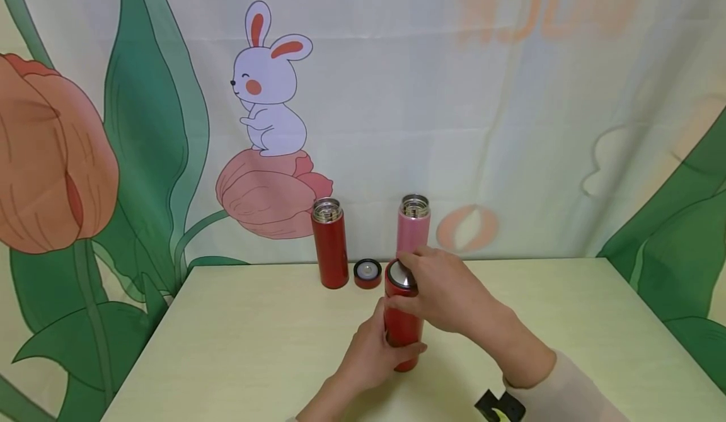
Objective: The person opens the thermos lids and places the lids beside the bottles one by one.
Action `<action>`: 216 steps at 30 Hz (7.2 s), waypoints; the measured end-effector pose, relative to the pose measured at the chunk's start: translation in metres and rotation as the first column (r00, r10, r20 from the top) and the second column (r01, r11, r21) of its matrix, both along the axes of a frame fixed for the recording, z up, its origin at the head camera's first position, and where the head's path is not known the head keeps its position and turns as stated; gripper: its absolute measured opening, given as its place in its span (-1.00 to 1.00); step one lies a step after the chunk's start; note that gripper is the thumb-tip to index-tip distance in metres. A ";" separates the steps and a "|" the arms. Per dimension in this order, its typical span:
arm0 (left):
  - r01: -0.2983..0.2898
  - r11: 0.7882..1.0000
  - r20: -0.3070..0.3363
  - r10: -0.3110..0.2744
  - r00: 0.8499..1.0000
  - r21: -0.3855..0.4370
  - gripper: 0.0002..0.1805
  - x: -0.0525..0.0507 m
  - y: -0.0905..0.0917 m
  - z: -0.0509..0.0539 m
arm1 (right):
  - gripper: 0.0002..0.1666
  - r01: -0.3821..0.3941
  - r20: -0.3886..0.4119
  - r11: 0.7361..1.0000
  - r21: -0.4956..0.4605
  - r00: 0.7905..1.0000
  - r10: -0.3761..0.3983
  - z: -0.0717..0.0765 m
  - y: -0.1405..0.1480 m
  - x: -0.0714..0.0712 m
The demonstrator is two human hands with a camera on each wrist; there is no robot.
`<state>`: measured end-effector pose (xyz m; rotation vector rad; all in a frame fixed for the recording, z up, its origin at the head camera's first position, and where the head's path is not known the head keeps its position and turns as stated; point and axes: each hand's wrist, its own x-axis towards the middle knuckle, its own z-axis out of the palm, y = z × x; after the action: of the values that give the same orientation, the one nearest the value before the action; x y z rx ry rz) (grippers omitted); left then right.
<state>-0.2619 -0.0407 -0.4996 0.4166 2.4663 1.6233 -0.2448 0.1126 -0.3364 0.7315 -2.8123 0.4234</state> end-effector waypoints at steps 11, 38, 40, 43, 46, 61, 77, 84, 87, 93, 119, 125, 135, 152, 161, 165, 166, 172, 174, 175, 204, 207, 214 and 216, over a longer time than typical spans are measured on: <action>0.002 1.000 -0.001 -0.002 1.000 0.004 -0.13 -0.001 -0.001 0.001 | -0.24 -0.111 0.102 0.994 -0.008 0.989 0.111 0.001 0.011 -0.008; 0.016 1.000 -0.013 -0.016 1.000 0.000 -0.16 0.001 -0.002 0.002 | -0.23 -0.308 0.270 0.942 -0.135 0.903 0.334 0.002 0.030 -0.022; 0.017 1.000 -0.018 -0.017 1.000 -0.001 -0.16 0.001 -0.002 0.002 | -0.23 -0.309 0.280 0.940 -0.144 0.898 0.338 0.002 0.031 -0.022; 0.018 1.000 -0.027 -0.018 0.999 -0.004 -0.15 0.001 -0.002 0.002 | -0.22 -0.308 0.292 0.939 -0.155 0.894 0.341 0.002 0.031 -0.023; 0.017 1.000 -0.033 -0.017 0.999 -0.006 -0.15 0.001 -0.002 0.002 | -0.21 -0.307 0.297 0.937 -0.168 0.891 0.345 0.002 0.032 -0.023; 0.021 1.000 -0.003 -0.021 1.000 0.011 -0.15 -0.001 -0.001 0.002 | -0.09 -0.278 0.259 0.893 -0.353 0.889 0.378 -0.009 0.030 -0.025; 0.011 0.998 -0.066 -0.015 0.998 -0.057 -0.21 0.002 -0.003 0.000 | -0.18 0.135 -0.075 0.990 -0.044 0.988 -0.138 -0.009 -0.003 0.000; 0.001 0.998 -0.070 -0.005 0.998 -0.056 -0.17 0.003 -0.003 0.001 | -0.18 0.232 -0.112 0.972 -0.032 0.966 -0.234 -0.011 -0.012 0.005; 0.004 0.999 -0.061 -0.008 0.998 -0.053 -0.15 0.002 -0.003 0.002 | -0.22 0.257 -0.114 0.966 -0.010 0.960 -0.257 -0.009 -0.016 0.007; 0.001 0.998 -0.088 -0.006 0.996 -0.063 -0.14 0.002 -0.002 0.002 | -0.30 0.268 -0.131 0.963 0.023 0.956 -0.262 -0.007 -0.020 0.009; 0.022 1.000 -0.049 -0.023 0.999 -0.022 -0.15 0.003 -0.003 0.000 | -0.32 0.124 -0.077 0.992 0.026 0.990 -0.122 -0.006 -0.011 0.006; 0.023 1.000 -0.045 -0.024 0.999 -0.020 -0.16 0.003 -0.003 0.000 | -0.31 0.080 -0.035 0.997 0.010 0.996 -0.079 -0.004 -0.009 0.004; 0.031 0.999 -0.027 -0.031 0.999 -0.007 -0.16 0.002 -0.004 0.000 | -0.16 0.001 0.034 1.000 -0.016 0.999 0.000 -0.001 -0.003 0.001; 0.036 0.999 0.004 -0.036 0.999 0.005 -0.16 -0.001 -0.004 -0.001 | -0.20 -0.079 0.169 0.996 -0.042 0.982 0.085 0.003 0.006 -0.005; 0.037 0.999 -0.019 -0.037 0.999 -0.009 -0.18 0.000 -0.004 -0.002 | -0.21 -0.115 0.210 0.991 -0.068 0.969 0.127 0.005 0.009 -0.007; 0.034 0.999 -0.033 -0.034 0.999 -0.013 -0.21 0.000 -0.004 -0.002 | -0.21 -0.145 0.228 0.985 -0.089 0.960 0.162 0.004 0.012 -0.009; 0.032 0.999 -0.035 -0.032 0.999 -0.014 -0.21 0.000 -0.004 -0.002 | -0.21 -0.152 0.234 0.984 -0.097 0.957 0.171 0.004 0.013 -0.010; 0.022 1.000 -0.044 -0.023 0.999 -0.019 -0.22 0.001 -0.004 -0.002 | -0.23 -0.196 0.270 0.967 -0.164 0.934 0.235 0.003 0.017 -0.015; 0.024 1.000 -0.042 -0.024 0.999 -0.018 -0.21 0.000 -0.004 -0.002 | -0.23 -0.206 0.279 0.962 -0.182 0.927 0.251 0.003 0.018 -0.015; 0.024 1.000 -0.040 -0.024 0.999 -0.017 -0.21 0.000 -0.004 -0.002 | -0.23 -0.209 0.282 0.960 -0.187 0.924 0.256 0.003 0.018 -0.015; 0.019 0.999 -0.012 -0.019 1.000 -0.031 -0.07 0.002 -0.004 0.000 | 0.01 -0.065 0.135 0.979 -0.194 0.987 0.092 -0.006 0.013 -0.010; 0.018 0.999 -0.011 -0.018 1.000 -0.035 -0.03 0.002 -0.004 0.001 | -0.06 -0.018 0.105 0.987 -0.160 0.994 0.035 -0.005 0.010 -0.007; 0.024 0.999 -0.015 -0.025 1.000 -0.026 -0.05 0.002 -0.004 0.001 | -0.35 0.103 0.054 0.987 -0.122 0.994 -0.097 0.000 0.001 0.000; 0.026 0.999 -0.016 -0.027 1.000 -0.024 -0.05 0.002 -0.004 0.001 | -0.36 0.141 0.053 0.984 -0.112 0.989 -0.136 0.000 -0.001 0.002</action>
<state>-0.2604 -0.0451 -0.4988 0.4586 2.4779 1.5855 -0.2431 0.1116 -0.3362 0.5054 -2.8298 0.5791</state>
